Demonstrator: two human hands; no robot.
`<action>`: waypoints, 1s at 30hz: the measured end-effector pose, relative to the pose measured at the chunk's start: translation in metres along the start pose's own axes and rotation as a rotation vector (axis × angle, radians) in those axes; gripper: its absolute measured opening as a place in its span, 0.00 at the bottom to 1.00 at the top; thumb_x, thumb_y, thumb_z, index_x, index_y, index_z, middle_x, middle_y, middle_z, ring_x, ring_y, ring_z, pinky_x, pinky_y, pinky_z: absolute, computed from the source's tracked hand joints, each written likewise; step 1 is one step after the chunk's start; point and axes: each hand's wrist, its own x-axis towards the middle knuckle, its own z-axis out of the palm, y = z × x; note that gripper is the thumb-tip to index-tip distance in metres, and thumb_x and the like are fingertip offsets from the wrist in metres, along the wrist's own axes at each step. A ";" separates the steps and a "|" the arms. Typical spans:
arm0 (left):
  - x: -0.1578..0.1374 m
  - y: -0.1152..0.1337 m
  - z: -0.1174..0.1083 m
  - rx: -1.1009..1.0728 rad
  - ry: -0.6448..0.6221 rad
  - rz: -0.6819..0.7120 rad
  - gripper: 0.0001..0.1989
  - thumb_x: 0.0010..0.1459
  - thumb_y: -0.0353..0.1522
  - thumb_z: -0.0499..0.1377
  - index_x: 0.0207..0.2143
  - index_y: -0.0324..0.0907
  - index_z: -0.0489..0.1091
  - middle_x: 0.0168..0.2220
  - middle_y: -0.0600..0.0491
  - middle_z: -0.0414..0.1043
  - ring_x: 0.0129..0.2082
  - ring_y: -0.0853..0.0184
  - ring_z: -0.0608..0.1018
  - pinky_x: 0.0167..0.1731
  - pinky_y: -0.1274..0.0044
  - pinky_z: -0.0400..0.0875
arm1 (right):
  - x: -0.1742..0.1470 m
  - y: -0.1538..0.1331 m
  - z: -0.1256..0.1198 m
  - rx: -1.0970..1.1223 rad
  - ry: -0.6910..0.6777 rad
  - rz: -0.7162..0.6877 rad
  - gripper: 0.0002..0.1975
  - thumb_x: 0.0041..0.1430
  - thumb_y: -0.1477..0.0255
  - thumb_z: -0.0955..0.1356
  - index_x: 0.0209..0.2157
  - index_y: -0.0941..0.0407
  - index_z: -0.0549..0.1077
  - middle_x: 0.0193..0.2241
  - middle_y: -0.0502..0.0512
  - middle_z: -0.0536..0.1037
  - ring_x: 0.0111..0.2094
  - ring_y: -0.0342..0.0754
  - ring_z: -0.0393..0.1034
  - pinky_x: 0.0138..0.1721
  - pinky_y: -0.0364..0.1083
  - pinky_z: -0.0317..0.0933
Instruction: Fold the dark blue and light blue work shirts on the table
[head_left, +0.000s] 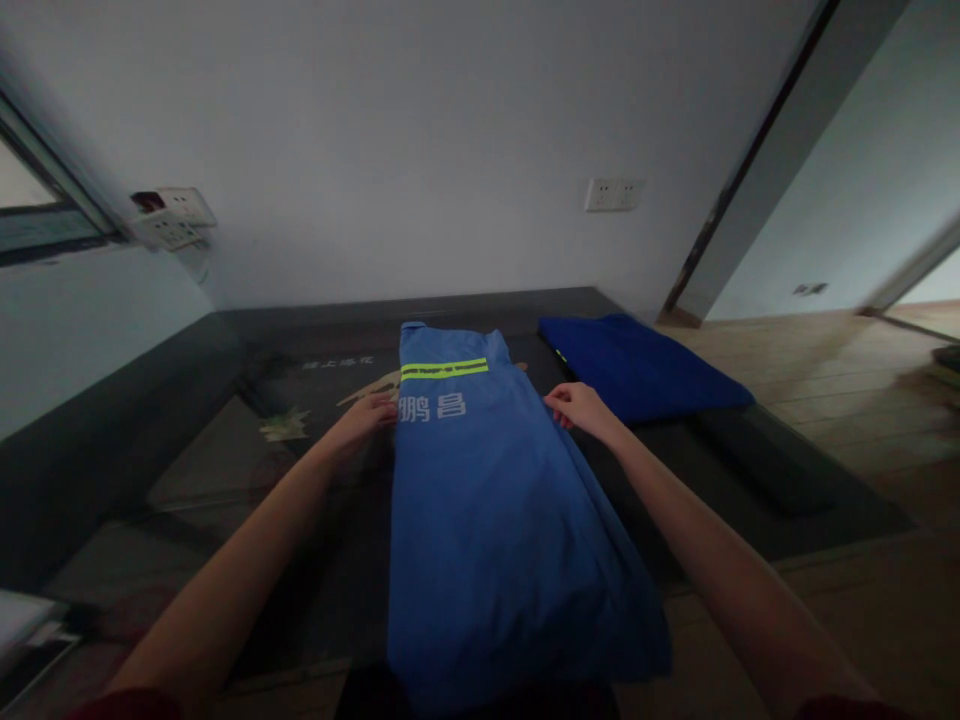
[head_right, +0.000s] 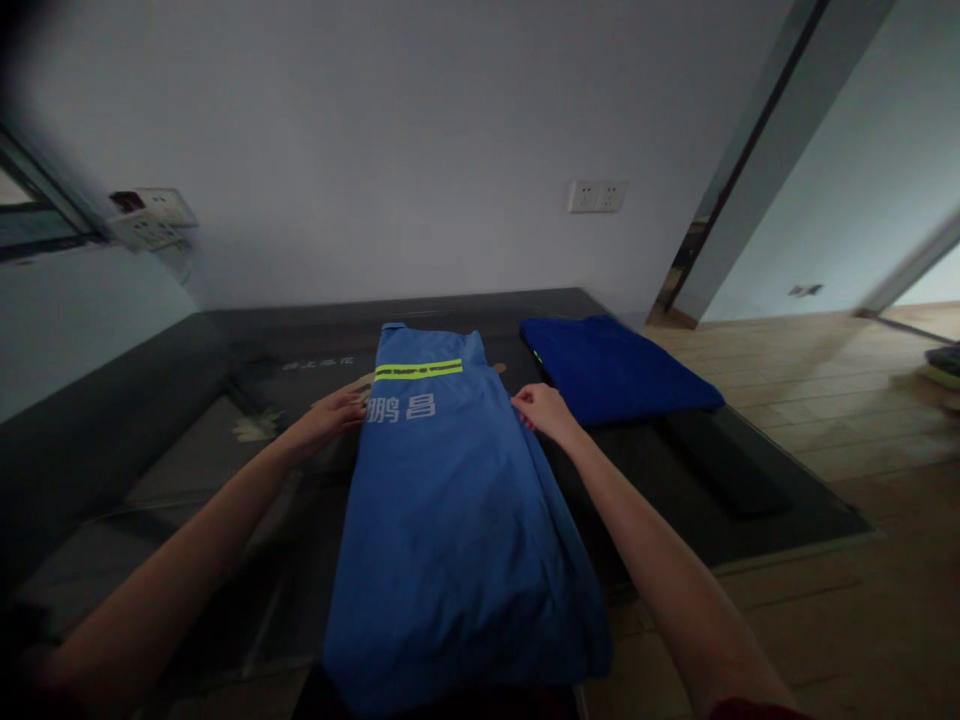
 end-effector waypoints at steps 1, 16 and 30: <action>-0.005 0.003 0.000 -0.009 -0.015 -0.044 0.18 0.47 0.33 0.64 0.42 0.39 0.70 0.36 0.49 0.77 0.38 0.63 0.77 0.41 0.73 0.70 | 0.000 -0.001 0.003 -0.039 -0.033 0.038 0.11 0.61 0.68 0.64 0.32 0.59 0.73 0.20 0.53 0.75 0.19 0.43 0.69 0.24 0.42 0.62; -0.008 0.000 0.024 0.054 -0.005 -0.183 0.20 0.40 0.41 0.68 0.31 0.36 0.70 0.27 0.51 0.72 0.26 0.67 0.73 0.26 0.77 0.65 | 0.014 0.011 0.026 -0.166 0.122 0.034 0.08 0.52 0.69 0.70 0.25 0.56 0.67 0.27 0.52 0.73 0.28 0.44 0.66 0.29 0.41 0.55; 0.002 0.005 0.019 0.297 0.032 -0.133 0.19 0.38 0.41 0.68 0.30 0.38 0.72 0.24 0.52 0.74 0.28 0.63 0.75 0.26 0.77 0.68 | 0.014 0.015 0.020 0.203 0.052 0.161 0.08 0.49 0.75 0.71 0.27 0.57 0.66 0.16 0.42 0.65 0.17 0.39 0.59 0.19 0.39 0.50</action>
